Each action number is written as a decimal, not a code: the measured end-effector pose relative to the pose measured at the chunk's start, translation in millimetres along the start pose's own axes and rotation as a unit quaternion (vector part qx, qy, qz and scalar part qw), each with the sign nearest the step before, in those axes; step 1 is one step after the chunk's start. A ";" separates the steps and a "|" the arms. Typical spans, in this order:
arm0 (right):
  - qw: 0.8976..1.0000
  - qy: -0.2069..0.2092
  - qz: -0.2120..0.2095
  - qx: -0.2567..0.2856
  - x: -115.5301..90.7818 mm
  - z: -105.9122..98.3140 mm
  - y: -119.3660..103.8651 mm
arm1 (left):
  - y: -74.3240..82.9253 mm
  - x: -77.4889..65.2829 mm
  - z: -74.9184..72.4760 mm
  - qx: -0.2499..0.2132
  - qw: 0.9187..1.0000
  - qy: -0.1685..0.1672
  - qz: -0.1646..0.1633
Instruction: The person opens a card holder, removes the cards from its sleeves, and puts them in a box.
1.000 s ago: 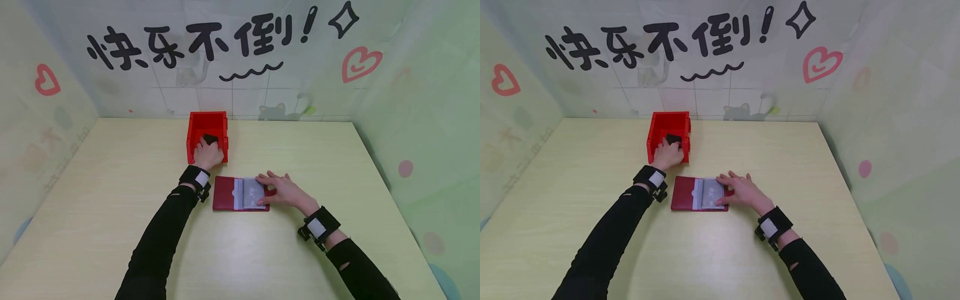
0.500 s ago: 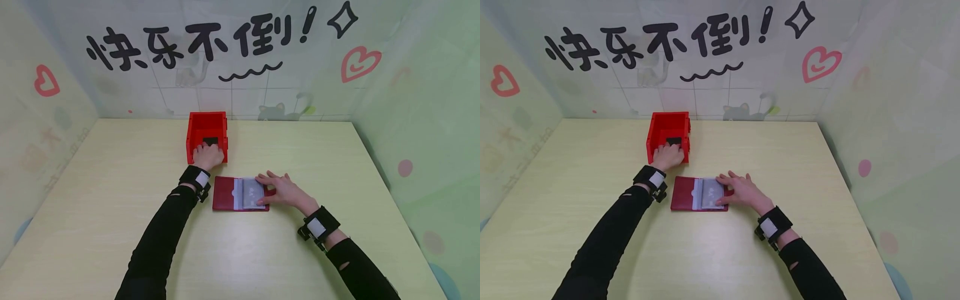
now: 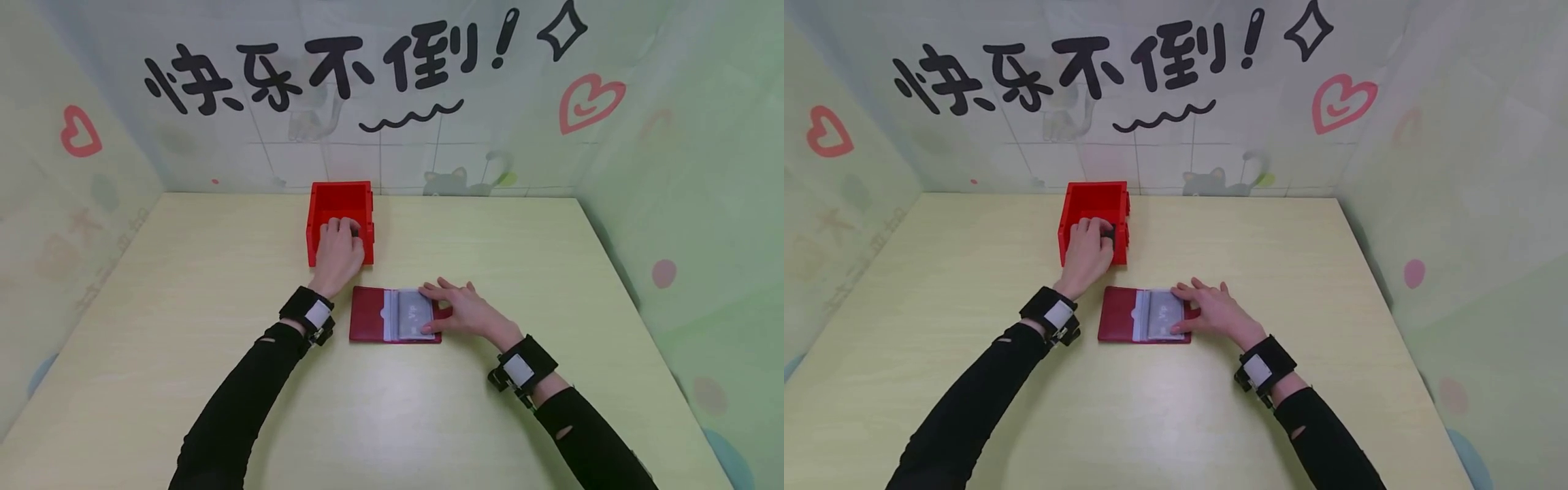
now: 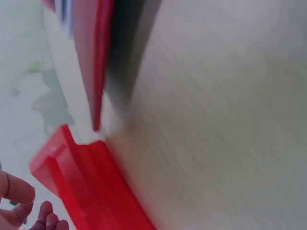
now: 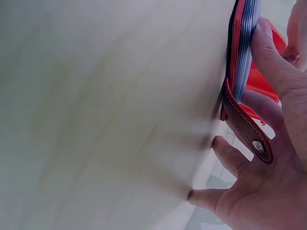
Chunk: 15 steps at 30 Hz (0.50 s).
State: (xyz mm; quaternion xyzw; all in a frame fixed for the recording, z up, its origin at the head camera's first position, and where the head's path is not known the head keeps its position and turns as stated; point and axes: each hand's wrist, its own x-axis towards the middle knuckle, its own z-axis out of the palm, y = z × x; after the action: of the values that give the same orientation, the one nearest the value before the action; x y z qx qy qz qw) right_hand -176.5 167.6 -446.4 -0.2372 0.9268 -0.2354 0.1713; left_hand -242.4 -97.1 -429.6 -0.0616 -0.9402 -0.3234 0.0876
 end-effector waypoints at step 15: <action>1.000 0.013 0.009 -0.008 1.5 -2.0 -1.7 | 25.4 -69.9 12.6 -0.012 0.954 -0.283 0.097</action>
State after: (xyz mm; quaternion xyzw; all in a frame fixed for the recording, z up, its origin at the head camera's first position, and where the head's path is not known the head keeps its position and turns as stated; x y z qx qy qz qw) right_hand -177.9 166.2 -444.1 -0.2270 0.9330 -0.2295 0.1591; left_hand -171.4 -73.6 -438.6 -0.2420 -0.9122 -0.2937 -0.1521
